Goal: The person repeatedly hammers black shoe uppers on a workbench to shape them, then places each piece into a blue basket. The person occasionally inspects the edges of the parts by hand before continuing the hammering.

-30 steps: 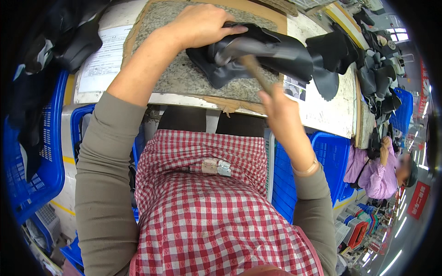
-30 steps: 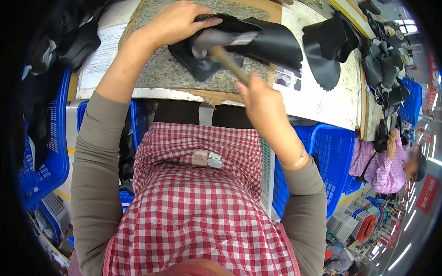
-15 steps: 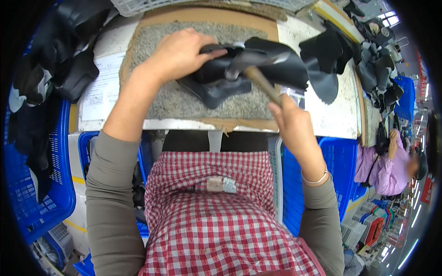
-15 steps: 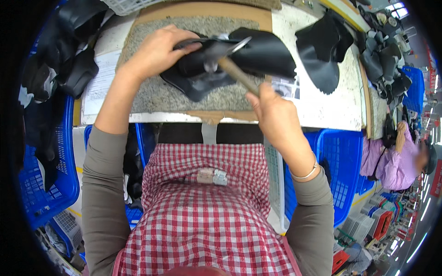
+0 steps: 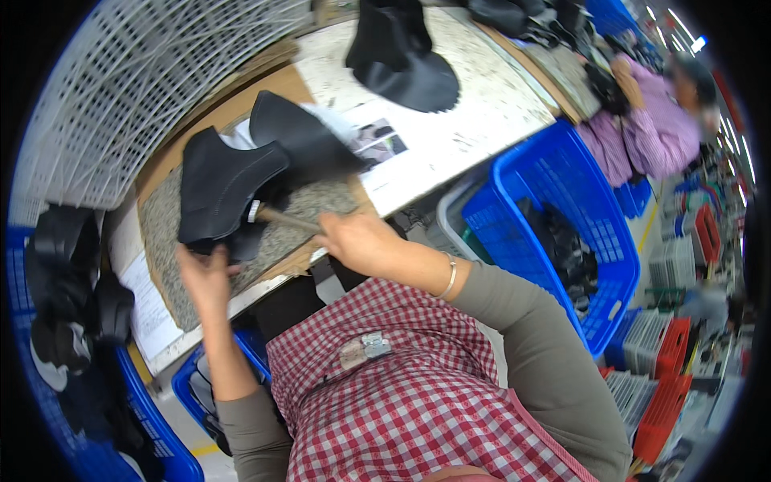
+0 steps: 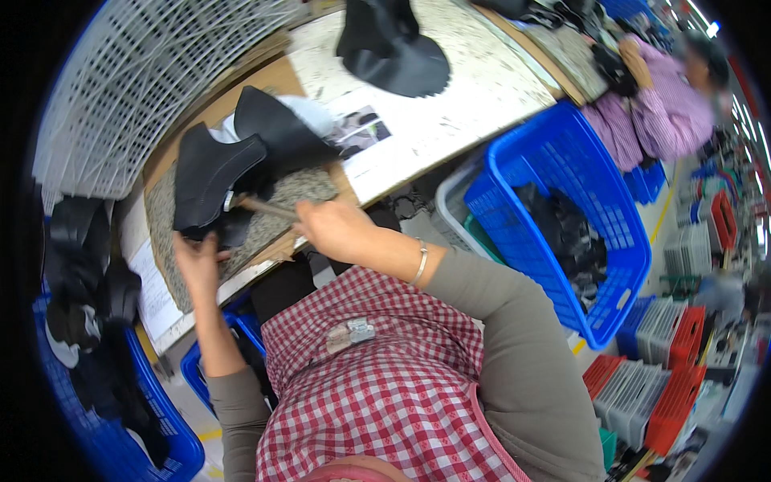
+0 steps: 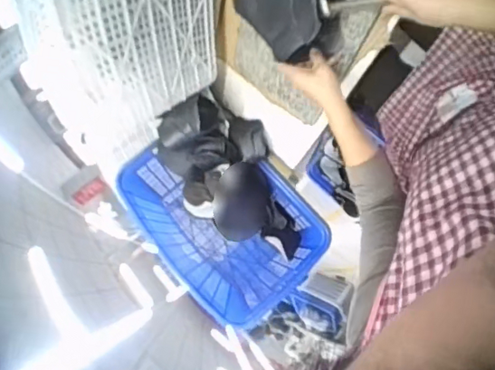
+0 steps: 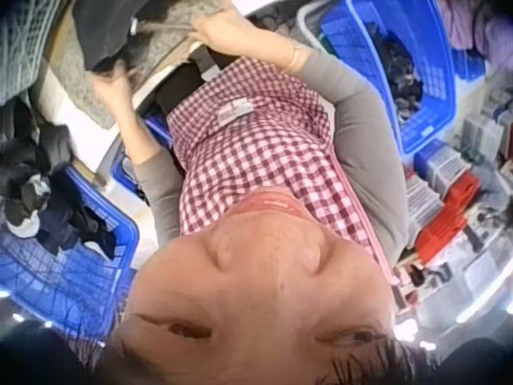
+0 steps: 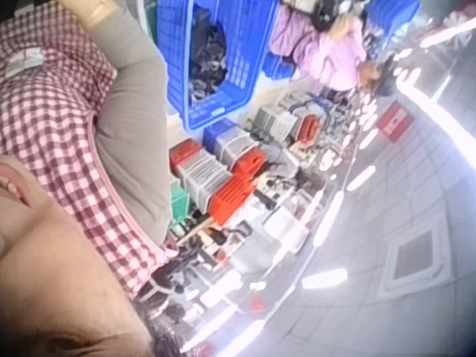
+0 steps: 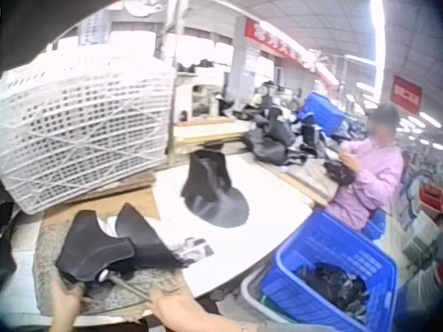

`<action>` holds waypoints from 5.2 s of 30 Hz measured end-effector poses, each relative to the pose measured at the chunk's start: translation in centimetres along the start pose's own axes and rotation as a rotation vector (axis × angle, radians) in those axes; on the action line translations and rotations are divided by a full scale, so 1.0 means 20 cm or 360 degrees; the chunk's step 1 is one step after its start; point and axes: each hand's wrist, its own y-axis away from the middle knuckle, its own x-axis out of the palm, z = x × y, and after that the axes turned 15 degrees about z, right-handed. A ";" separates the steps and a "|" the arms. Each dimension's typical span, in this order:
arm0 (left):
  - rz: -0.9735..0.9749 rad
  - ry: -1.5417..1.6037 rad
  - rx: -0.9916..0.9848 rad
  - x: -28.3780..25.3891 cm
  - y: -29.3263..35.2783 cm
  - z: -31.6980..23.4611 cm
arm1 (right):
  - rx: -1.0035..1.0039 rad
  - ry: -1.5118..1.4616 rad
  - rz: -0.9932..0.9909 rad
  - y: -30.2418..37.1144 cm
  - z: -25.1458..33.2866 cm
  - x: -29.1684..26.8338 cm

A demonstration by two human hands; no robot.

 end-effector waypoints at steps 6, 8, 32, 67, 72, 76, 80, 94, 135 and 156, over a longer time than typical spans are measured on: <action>-0.0775 -0.1338 0.0854 -0.73 -0.17 -0.72 | -0.0263 -0.0468 0.0200 0.30 0.14 -0.20; -0.0631 -0.1275 0.1107 -0.73 -0.16 -0.88 | -0.0457 -0.0351 -0.0005 0.32 0.17 -0.32; 0.0109 -0.2298 0.1048 -0.57 -0.35 -0.24 | -0.0194 0.0257 0.0138 -0.12 0.30 -0.17; 0.0047 -0.0451 0.0158 -0.48 0.27 -0.04 | -0.0069 0.0094 0.0521 -0.27 0.25 -0.06; -0.0338 -0.0876 -0.0898 -0.78 1.19 0.19 | -0.0022 -0.0406 0.0780 0.03 0.18 -0.08; -0.0546 -0.1414 -0.0905 -1.03 1.58 0.25 | -0.0138 -0.0156 0.0719 0.09 0.22 -0.09; -0.0978 -0.1548 -0.0082 -1.30 1.25 0.28 | -0.0050 -0.0268 0.0815 0.07 0.37 -0.09; -0.1316 -0.0126 0.0811 -1.62 0.45 0.00 | 0.0135 -0.0284 0.0936 0.18 0.47 -0.07; 0.0963 -0.0627 0.0931 -0.41 -0.27 -0.39 | 0.0005 0.0469 0.0152 -0.24 0.43 -0.20; 0.0074 -0.0750 0.1294 -0.39 -0.18 -0.16 | 0.0193 0.0333 0.0361 -0.21 0.10 -0.05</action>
